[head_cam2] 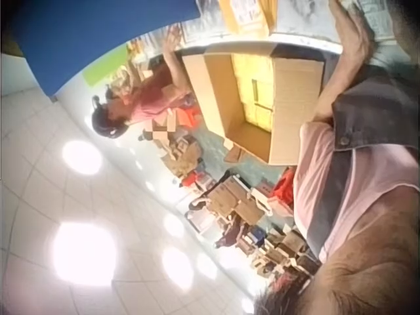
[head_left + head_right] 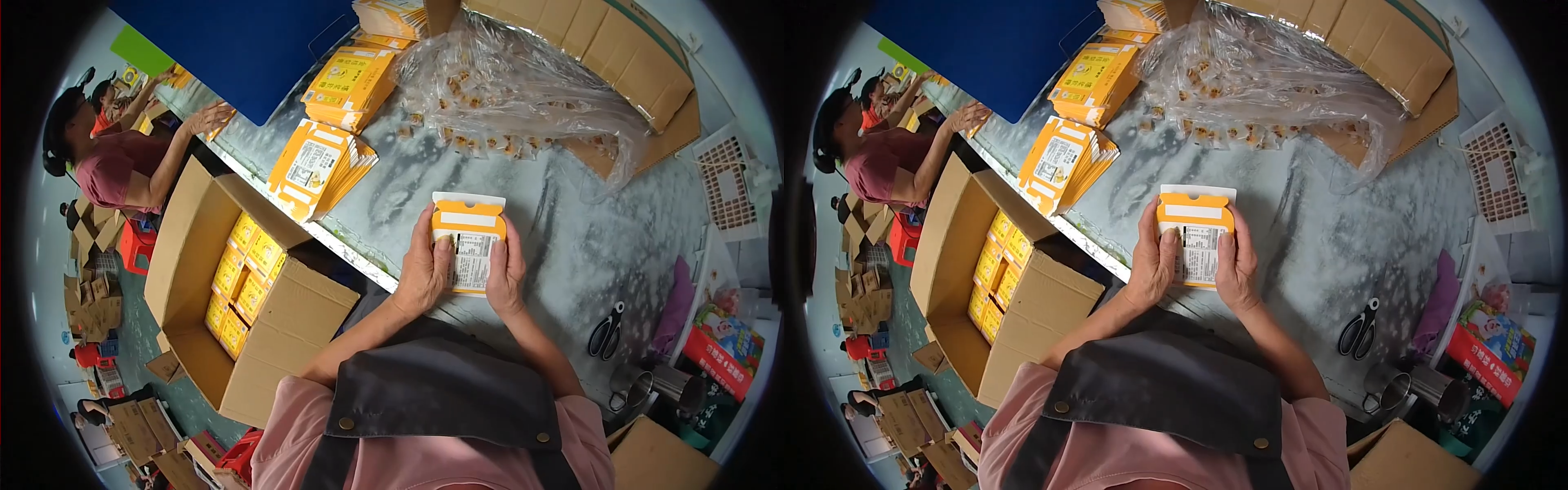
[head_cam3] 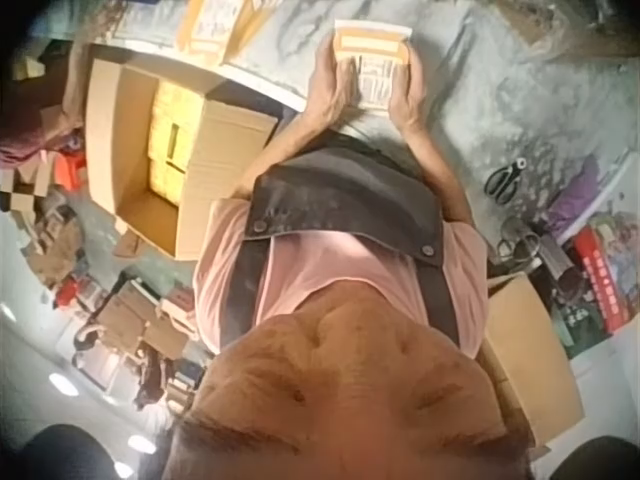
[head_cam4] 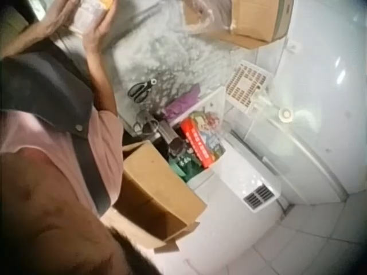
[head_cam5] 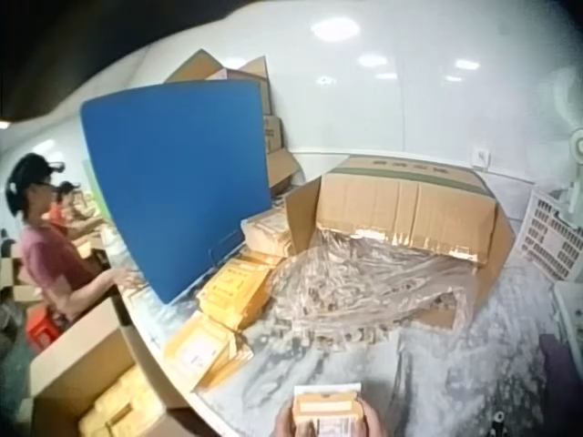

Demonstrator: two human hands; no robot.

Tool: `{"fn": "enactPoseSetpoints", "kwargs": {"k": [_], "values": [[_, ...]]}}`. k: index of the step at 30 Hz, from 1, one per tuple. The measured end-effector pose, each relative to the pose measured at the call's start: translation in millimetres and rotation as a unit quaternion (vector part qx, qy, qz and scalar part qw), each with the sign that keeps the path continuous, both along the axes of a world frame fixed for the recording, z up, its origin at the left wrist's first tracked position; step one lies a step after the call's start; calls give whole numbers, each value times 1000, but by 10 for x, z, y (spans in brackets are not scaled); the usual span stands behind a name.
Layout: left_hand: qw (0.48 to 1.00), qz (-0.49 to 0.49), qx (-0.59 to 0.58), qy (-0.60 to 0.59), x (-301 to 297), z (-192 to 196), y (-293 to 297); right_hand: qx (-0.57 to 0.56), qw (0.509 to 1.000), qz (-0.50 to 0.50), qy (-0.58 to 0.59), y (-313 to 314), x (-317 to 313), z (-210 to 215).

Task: Packing small yellow product boxes into a larger cardboard shipping carton.

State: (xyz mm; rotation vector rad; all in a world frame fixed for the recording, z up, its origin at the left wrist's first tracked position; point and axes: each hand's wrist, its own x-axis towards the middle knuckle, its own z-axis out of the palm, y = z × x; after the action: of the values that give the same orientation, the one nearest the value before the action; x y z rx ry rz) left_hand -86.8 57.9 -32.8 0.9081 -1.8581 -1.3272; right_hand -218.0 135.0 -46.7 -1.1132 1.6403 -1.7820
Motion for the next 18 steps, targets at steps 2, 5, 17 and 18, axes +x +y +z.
{"fn": "enactPoseSetpoints", "kwargs": {"k": [2,5,17,18], "values": [[1000,1,-10,22,10,-54,4,6,1000,-10,4,27,10,-16],[1000,15,19,11,29,1,42,20,1000,-21,-8,57,0,24],[982,129,31,138,-37,214,39,-88,995,-41,0,-7,111,268],[974,146,24,172,-50,205,39,-88,995,-40,0,-11,102,251]]}}
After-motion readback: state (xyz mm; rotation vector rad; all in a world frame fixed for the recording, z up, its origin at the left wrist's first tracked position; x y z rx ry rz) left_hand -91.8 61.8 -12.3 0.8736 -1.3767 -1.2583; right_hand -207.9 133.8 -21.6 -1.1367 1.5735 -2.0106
